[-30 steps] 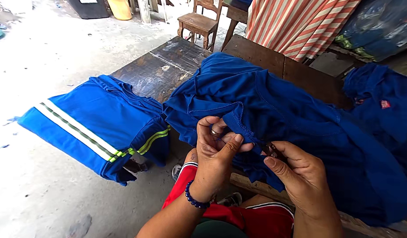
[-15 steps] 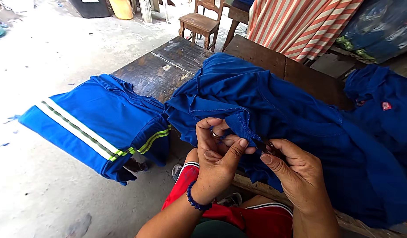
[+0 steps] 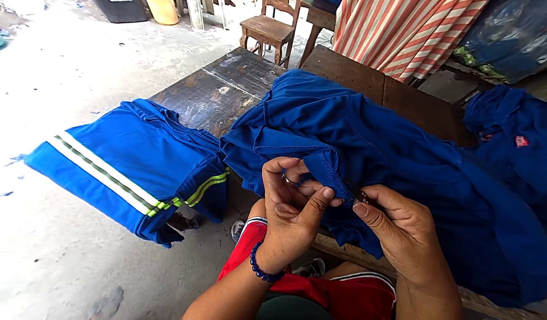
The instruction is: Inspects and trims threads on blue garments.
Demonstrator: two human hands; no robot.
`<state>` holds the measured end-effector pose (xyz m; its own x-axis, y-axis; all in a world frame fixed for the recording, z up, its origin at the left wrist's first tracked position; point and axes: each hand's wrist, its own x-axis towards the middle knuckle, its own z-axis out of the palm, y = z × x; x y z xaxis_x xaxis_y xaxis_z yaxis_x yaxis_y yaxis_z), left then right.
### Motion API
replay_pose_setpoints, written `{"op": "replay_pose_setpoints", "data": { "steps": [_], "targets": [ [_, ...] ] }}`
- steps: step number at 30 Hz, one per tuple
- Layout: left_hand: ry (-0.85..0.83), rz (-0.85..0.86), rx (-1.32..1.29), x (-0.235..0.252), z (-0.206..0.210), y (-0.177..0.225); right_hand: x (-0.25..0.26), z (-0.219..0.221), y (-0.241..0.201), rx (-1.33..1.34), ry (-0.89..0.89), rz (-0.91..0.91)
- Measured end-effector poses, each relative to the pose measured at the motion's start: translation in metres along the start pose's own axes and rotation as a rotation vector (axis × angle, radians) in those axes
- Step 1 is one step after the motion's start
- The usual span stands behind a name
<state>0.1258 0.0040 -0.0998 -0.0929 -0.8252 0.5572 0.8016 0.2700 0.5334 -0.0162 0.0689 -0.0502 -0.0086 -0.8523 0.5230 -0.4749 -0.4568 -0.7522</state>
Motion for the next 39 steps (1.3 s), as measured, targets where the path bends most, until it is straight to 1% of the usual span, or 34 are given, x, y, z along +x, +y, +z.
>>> {"op": "replay_pose_setpoints", "data": {
  "steps": [9,11,15,18,20,22,24,26,28,29,31,33,35,36,39],
  "targets": [
    [0.006,0.002,0.021,-0.001,-0.001,0.0,-0.002,-0.002,0.001,0.021,-0.041,-0.01],
    [0.031,0.004,0.012,-0.001,-0.002,0.0,-0.002,-0.002,0.0,0.081,0.007,0.008],
    [0.065,-0.031,0.051,-0.002,-0.002,-0.001,0.001,-0.002,0.005,0.331,0.197,0.096],
    [0.054,-0.053,0.029,-0.003,-0.001,-0.002,0.002,0.004,0.005,0.28,0.222,0.101],
    [0.036,-0.058,-0.007,-0.003,-0.001,-0.001,0.003,0.01,0.005,0.193,0.217,0.064],
    [0.021,-0.061,-0.034,-0.003,-0.001,0.0,0.003,0.018,0.006,0.12,0.268,0.002],
    [0.005,-0.055,-0.051,-0.004,-0.002,0.0,0.001,0.023,0.007,0.077,0.339,-0.087],
    [-0.005,-0.047,-0.072,-0.003,-0.003,0.001,-0.003,0.025,0.006,0.045,0.357,-0.194],
    [-0.014,-0.041,-0.08,-0.002,-0.005,0.002,-0.01,0.023,-0.001,-0.003,0.255,-0.272],
    [-0.015,-0.044,-0.08,-0.002,-0.006,0.002,-0.014,0.02,-0.006,-0.021,0.15,-0.288],
    [-0.011,-0.062,-0.076,-0.001,-0.007,0.002,-0.023,0.016,-0.016,-0.006,-0.139,-0.301],
    [-0.005,-0.086,-0.057,0.001,-0.009,0.004,-0.032,0.018,-0.019,0.053,-0.434,-0.275],
    [-0.004,-0.103,-0.018,0.004,-0.011,0.006,-0.038,0.02,-0.018,0.11,-0.66,-0.227],
    [-0.001,-0.105,0.004,0.005,-0.012,0.008,-0.041,0.02,-0.015,0.138,-0.706,-0.208],
    [0.026,-0.064,0.102,0.008,-0.01,0.011,-0.047,0.015,-0.014,0.285,-0.679,-0.165]
  ]
}}
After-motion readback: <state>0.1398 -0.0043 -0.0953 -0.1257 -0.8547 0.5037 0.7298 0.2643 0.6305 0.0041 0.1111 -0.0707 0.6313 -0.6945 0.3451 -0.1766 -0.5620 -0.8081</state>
